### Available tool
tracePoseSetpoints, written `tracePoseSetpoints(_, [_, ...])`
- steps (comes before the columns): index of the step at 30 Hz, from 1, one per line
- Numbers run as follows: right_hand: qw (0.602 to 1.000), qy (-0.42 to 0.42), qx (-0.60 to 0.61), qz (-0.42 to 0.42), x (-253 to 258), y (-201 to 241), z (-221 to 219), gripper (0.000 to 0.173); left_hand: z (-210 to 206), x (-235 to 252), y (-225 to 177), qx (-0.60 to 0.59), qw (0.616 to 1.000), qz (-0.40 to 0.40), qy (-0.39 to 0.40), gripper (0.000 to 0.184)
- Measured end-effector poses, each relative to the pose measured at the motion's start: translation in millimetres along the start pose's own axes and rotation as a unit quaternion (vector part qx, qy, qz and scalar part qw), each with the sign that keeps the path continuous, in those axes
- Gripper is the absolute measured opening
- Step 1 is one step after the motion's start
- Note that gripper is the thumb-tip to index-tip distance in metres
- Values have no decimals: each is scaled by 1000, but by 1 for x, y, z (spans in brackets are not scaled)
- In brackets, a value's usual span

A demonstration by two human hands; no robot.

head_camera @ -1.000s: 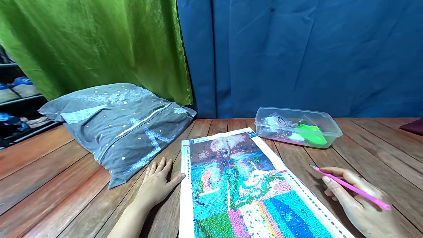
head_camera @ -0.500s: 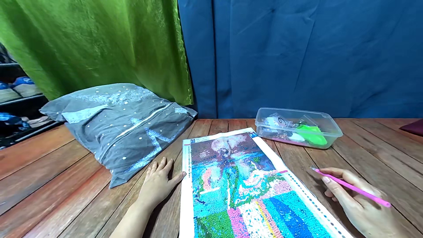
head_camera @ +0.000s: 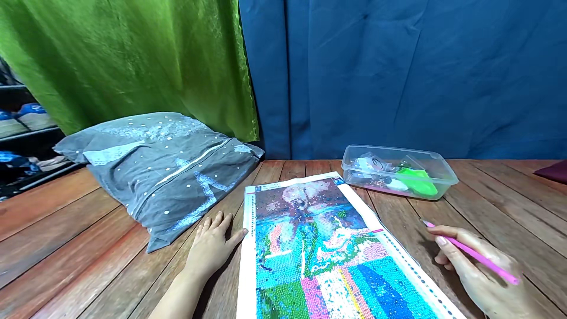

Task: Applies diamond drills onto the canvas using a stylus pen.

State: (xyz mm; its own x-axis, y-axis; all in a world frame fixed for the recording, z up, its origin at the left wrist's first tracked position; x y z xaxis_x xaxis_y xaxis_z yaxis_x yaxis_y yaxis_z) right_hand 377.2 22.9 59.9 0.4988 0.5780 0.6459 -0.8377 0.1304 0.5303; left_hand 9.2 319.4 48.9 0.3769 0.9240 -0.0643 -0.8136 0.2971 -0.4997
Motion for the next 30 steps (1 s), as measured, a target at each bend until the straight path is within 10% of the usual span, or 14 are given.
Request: tracePoseSetpoints(30, [999, 24, -43, 6, 1, 10, 1, 29, 0, 0, 4, -17, 1000, -15, 4, 79])
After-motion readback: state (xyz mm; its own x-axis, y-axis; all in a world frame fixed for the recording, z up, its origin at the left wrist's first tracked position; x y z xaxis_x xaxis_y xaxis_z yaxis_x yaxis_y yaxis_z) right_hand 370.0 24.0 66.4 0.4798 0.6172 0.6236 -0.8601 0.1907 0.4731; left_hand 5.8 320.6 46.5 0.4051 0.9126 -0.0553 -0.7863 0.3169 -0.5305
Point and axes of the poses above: each hand's wrist, its own x-axis towards the middle knuckle, its own z-axis out of the back of the hand, y = z × x, the point moved 7 cm from there along x, towards the middle knuckle, and after that the axes turned 12 degrees about -x, right-handed, at the moved point
